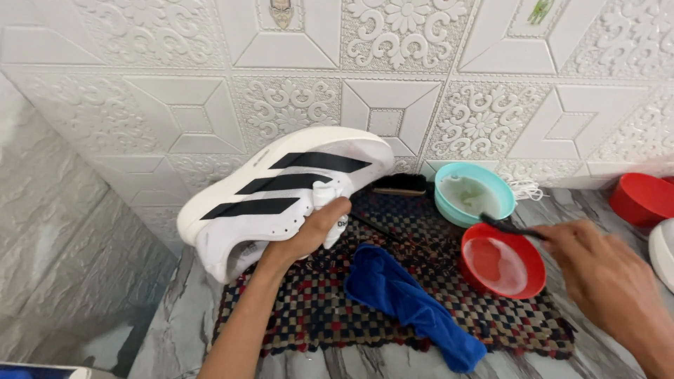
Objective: The person scrubs a white sneaker with black stripes using a small brush and water from a light blue bowl, then wipes the shoe with a blue cloth. The process is repeated on different areas of the shoe, including the toe and side panels.
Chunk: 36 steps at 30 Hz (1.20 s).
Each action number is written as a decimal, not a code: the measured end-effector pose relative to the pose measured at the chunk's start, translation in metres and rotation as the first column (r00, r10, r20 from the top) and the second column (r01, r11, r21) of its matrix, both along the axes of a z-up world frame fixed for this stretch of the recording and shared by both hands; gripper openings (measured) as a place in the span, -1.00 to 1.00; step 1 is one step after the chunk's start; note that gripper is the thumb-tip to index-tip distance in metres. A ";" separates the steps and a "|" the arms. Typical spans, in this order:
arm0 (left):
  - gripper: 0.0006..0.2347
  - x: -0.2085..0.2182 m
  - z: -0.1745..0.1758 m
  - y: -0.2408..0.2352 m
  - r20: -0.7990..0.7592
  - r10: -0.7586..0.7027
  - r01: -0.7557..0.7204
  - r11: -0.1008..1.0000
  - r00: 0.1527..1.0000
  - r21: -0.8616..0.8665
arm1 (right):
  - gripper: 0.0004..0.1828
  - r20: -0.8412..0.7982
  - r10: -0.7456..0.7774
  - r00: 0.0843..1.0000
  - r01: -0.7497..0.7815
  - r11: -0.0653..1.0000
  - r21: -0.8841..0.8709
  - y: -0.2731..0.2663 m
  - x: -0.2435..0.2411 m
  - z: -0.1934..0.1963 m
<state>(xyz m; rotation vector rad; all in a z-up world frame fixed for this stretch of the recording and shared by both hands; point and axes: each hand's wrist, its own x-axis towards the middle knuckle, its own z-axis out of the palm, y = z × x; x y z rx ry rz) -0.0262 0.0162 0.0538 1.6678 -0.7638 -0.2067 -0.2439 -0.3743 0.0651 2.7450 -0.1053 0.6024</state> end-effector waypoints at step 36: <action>-0.81 0.031 -0.068 -0.034 -0.559 -0.076 -0.136 0.935 0.826 -0.328 | -0.84 0.734 0.472 0.489 -0.810 0.558 0.181 0.128 0.164 0.026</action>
